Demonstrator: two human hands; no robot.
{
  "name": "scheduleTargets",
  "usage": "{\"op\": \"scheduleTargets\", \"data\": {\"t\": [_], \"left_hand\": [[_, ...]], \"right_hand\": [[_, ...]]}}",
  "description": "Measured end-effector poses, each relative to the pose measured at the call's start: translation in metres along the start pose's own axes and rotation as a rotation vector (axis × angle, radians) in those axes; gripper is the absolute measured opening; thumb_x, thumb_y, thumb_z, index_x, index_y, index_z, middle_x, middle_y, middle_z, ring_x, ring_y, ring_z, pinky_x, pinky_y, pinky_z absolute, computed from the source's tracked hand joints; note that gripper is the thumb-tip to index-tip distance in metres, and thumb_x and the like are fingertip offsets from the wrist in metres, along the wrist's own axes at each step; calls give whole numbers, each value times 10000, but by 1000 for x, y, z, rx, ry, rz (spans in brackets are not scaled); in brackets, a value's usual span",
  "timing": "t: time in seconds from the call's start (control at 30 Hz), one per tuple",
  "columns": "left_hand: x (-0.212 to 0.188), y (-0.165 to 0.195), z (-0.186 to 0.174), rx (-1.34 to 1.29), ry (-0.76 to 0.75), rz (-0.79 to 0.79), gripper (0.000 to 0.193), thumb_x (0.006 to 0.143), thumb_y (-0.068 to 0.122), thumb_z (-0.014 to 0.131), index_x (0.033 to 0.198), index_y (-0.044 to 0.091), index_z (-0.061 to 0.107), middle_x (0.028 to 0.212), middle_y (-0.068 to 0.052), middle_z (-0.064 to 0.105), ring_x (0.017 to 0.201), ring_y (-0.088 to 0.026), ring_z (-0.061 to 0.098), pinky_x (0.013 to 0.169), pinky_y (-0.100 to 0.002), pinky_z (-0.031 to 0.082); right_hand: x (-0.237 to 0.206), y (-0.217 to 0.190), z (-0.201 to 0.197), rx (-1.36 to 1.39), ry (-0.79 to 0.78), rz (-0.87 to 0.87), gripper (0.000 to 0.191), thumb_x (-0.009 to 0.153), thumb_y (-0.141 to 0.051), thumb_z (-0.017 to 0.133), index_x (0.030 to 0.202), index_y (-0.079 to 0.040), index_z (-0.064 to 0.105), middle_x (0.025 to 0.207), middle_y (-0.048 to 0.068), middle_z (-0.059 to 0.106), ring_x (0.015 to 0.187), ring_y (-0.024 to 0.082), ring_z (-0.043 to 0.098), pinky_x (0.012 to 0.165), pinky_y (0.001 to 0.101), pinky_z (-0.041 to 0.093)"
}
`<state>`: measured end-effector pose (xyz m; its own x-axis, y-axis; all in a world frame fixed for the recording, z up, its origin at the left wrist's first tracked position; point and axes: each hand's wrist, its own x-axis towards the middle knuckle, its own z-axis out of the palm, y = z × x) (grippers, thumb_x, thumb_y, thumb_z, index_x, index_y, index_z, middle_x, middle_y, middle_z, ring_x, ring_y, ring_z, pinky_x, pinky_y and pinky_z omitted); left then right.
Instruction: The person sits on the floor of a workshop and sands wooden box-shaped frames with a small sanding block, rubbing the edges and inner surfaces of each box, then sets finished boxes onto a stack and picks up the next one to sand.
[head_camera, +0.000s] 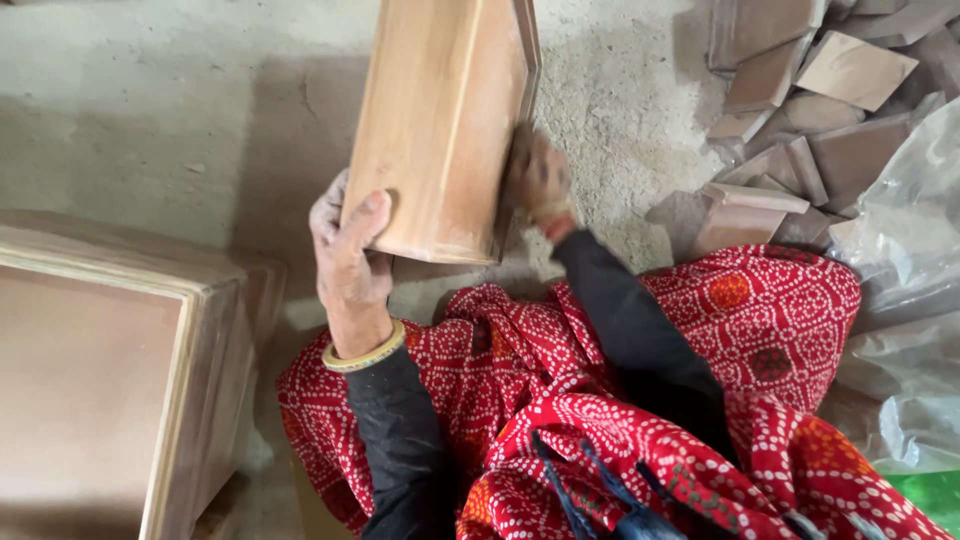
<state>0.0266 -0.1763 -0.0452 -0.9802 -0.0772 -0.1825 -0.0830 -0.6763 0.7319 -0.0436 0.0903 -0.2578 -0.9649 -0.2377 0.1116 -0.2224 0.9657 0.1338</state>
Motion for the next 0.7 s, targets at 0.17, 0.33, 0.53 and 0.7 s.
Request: {"op": "scheduleTargets", "data": {"t": [0.17,0.33,0.53,0.7], "left_hand": [[-3,-5,9,49,114,4,477,848,109,782,1259,-81,632,1154,-123,698,1047,-189,662,974,-299,518],[-8,-10,10,66,382,30,649,750,106,747,1342,-93,570,1260,-193,649,1143,-299,655,1012,-425,553],[2,-17,-13,61,107,2,481,888,121,687,1297,-112,586,1163,-186,682,1010,-288,688,933,-411,569],[5,-34,-26,18,-89,-8,362,931,69,688,1232,-113,600,1093,-149,698,984,-229,684,931,-349,566]], "right_hand": [[89,33,-35,171,-36,144,654,980,-218,549,1579,22,443,1564,300,427,1285,434,469,1050,566,440],[4,4,-53,56,45,-89,658,921,-222,525,1528,23,455,1515,284,490,1207,428,517,971,564,462],[-65,-41,-65,-183,-7,-81,646,901,-215,496,1479,68,453,1428,313,545,1078,438,566,842,577,487],[-28,-31,-70,235,-8,79,623,976,-198,483,1525,87,416,1368,295,530,1136,414,588,899,619,508]]}}
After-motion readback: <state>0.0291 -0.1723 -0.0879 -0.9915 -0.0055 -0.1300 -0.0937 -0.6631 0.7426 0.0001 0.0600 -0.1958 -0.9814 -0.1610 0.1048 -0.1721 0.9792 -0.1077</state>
